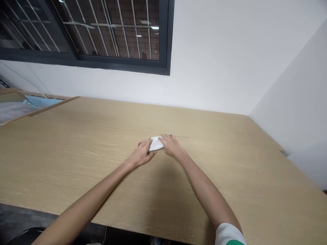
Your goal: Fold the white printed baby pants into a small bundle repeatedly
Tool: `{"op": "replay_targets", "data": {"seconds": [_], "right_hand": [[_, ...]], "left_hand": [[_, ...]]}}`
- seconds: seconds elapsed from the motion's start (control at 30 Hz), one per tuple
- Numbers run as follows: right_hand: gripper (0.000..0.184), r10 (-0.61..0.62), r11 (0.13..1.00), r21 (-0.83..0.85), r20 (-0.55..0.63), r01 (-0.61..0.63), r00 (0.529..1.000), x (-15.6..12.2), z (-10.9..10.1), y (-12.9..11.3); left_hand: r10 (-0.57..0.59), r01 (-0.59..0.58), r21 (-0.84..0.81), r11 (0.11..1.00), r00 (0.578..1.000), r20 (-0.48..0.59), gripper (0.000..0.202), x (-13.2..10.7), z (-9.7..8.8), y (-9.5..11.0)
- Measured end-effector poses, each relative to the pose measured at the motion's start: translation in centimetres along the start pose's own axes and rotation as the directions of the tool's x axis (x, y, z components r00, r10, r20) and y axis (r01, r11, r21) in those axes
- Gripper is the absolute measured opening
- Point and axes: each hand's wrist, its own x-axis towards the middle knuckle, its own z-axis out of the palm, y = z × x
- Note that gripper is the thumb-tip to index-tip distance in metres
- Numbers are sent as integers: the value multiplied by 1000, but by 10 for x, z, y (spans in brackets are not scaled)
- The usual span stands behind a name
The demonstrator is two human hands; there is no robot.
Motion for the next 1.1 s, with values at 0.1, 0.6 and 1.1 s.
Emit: {"op": "replay_targets", "data": {"seconds": [0.1,0.6,1.1], "right_hand": [[42,47,993,110,-118,-34,992,2,-14,7],[58,244,675,707,59,-213,968,19,20,14],[57,-260,880,436,118,186,958,7,-11,-60]], "left_hand": [[-9,6,-37,999,997,-79,36,3,-6,5],[-173,199,-143,969,969,177,37,-37,-30,26],[134,-160,96,982,962,236,48,-61,-11,70]]}}
